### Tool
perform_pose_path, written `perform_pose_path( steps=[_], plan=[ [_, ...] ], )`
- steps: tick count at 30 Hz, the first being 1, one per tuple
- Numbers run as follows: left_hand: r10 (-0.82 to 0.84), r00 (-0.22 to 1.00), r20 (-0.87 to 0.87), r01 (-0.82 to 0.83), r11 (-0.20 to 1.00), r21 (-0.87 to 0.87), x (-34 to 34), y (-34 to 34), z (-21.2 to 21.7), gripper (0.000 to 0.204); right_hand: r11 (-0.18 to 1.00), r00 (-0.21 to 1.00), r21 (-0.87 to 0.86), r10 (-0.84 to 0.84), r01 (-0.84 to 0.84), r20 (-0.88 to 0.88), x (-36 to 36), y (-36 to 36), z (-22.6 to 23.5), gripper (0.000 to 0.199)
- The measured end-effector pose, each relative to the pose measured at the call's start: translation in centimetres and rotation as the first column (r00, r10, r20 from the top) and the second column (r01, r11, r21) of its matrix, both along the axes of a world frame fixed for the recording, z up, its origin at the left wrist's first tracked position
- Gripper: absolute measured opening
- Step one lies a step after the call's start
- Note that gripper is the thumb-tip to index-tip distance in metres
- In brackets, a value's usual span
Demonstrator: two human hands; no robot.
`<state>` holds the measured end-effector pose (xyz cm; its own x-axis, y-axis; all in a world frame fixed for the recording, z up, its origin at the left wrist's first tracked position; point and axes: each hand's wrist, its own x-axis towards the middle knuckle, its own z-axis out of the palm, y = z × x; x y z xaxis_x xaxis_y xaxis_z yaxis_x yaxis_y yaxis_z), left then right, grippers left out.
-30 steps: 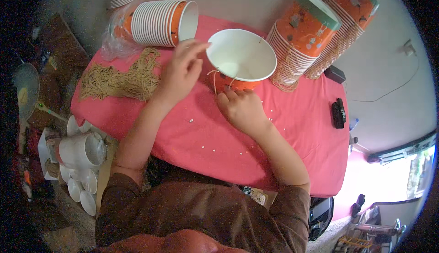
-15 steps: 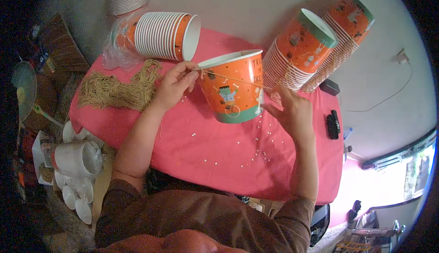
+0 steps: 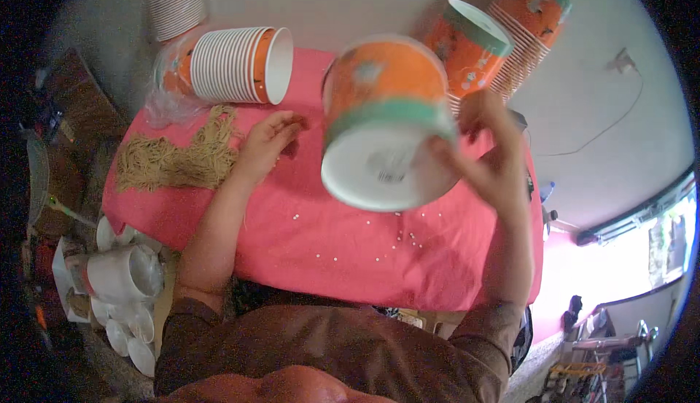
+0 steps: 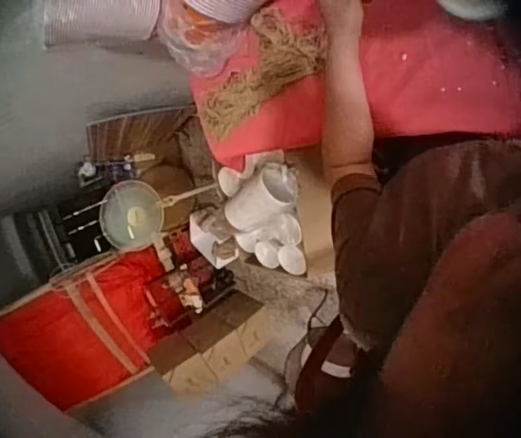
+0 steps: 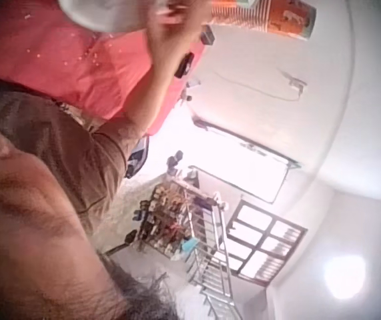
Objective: Threading elastic strings through holes in paper cups to assemble them.
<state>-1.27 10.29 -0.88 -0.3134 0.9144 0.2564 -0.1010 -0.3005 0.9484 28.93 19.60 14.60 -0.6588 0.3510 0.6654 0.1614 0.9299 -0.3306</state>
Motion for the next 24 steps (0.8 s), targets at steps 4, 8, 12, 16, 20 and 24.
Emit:
perform_pose_path(
  steps=[4, 8, 12, 16, 20, 24],
  plan=[
    [-0.118, 0.993, 0.009, 0.118, 0.993, -0.009, 0.5, -0.1, 0.7, 0.016, 0.952, 0.895, -0.27, -0.242, 0.144, -0.375, 3.8, 4.2, 7.0, 0.025],
    [-0.095, 0.995, -0.037, 0.094, 0.995, -0.035, 0.8, -0.3, 0.5, 0.016, 0.86, 0.871, -0.462, -0.382, 0.215, -0.307, 6.1, 10.6, 12.3, 0.042],
    [-0.103, 0.993, -0.063, 0.101, 0.994, -0.04, 0.7, -0.3, 0.0, 0.015, 0.812, 0.907, -0.532, -0.383, 0.24, -0.175, 6.2, 16.6, 13.3, 0.041],
    [-0.087, 0.993, -0.076, 0.081, 0.993, -0.082, 1.1, -0.4, 0.3, 0.015, 0.591, 0.902, -0.755, -0.432, 0.283, -0.001, 4.8, 21.8, 13.2, 0.037],
    [-0.082, 0.989, -0.126, 0.07, 0.993, -0.097, 1.3, -0.5, 0.4, 0.016, 0.545, 0.913, -0.785, -0.403, 0.295, 0.063, 5.1, 26.1, 12.6, 0.05],
    [-0.073, 0.984, -0.159, 0.053, 0.99, -0.129, 1.7, -0.3, 0.4, 0.016, 0.565, 0.895, -0.751, -0.441, 0.341, 0.074, 4.5, 26.2, 11.8, 0.05]
  ],
)
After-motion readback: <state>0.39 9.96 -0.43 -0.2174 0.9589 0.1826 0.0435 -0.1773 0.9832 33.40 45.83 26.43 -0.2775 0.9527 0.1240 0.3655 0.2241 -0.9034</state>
